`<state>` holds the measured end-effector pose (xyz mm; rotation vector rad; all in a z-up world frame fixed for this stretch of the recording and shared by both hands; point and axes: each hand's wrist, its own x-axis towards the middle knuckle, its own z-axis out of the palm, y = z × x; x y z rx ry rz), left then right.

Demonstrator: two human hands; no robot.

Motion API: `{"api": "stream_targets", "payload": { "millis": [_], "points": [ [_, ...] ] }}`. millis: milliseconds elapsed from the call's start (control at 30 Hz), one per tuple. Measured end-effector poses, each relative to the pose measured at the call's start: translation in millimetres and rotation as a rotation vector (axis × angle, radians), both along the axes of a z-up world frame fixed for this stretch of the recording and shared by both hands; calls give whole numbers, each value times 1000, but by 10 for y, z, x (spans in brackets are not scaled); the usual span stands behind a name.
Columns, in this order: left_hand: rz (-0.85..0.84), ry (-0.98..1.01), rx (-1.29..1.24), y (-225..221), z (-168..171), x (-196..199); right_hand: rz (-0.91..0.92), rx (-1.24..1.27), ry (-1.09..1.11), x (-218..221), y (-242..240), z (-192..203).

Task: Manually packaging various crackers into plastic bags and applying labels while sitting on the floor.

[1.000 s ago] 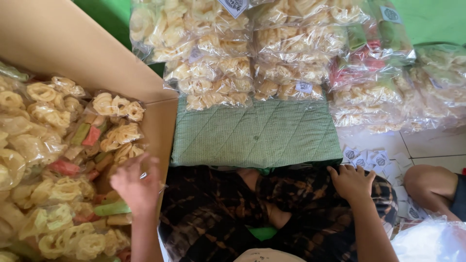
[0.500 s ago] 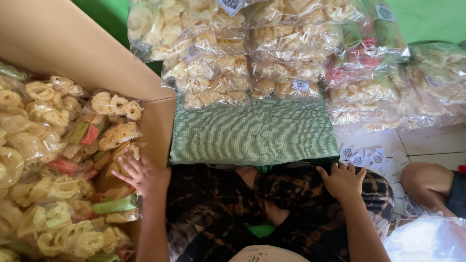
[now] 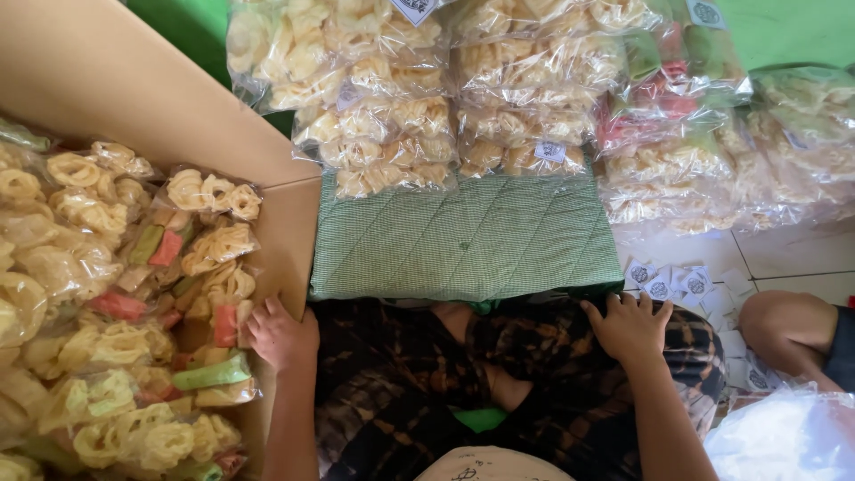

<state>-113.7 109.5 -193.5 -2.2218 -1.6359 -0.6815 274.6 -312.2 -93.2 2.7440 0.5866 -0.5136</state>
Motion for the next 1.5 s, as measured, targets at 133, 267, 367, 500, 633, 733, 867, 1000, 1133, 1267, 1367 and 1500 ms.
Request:
{"api": "stream_targets", "payload": {
  "millis": [133, 267, 367, 500, 633, 733, 867, 1000, 1133, 1267, 1367, 1500],
  "points": [
    [-72, -29, -230, 225, -231, 40, 1, 21, -9, -43, -8, 32],
    [-149, -44, -144, 139, -1, 18, 6, 14, -14, -49, -37, 5],
    [-188, -71, -197, 212, -67, -144, 9, 25, -17, -56, -61, -19],
    [-122, -4, -327, 160, 215, -269, 5, 39, -12, -54, -31, 14],
    [-83, 33, -380, 154, 373, -432, 6, 23, -35, -56, -12, -44],
    [-48, 14, -297, 159, 337, -424, -3, 18, -25, -1, 47, 30],
    [-31, 13, -312, 208, 423, -429, 0, 20, -6, 35, 55, -28],
    [-47, 25, -221, 273, 422, -444, 8, 11, -19, 20, 30, -45],
    [-99, 26, -177, 315, 209, -357, 6, 8, -23, 41, 37, -50],
    [-113, 30, -269, 290, 193, -279, 3, 7, -22, 19, 31, -63],
    [-130, 55, -200, 319, 98, -127, 6, 20, -26, 24, 18, -56],
    [-143, 38, -167, 354, -49, -42, 14, 30, -44, 43, -4, -126]
  ]
}}
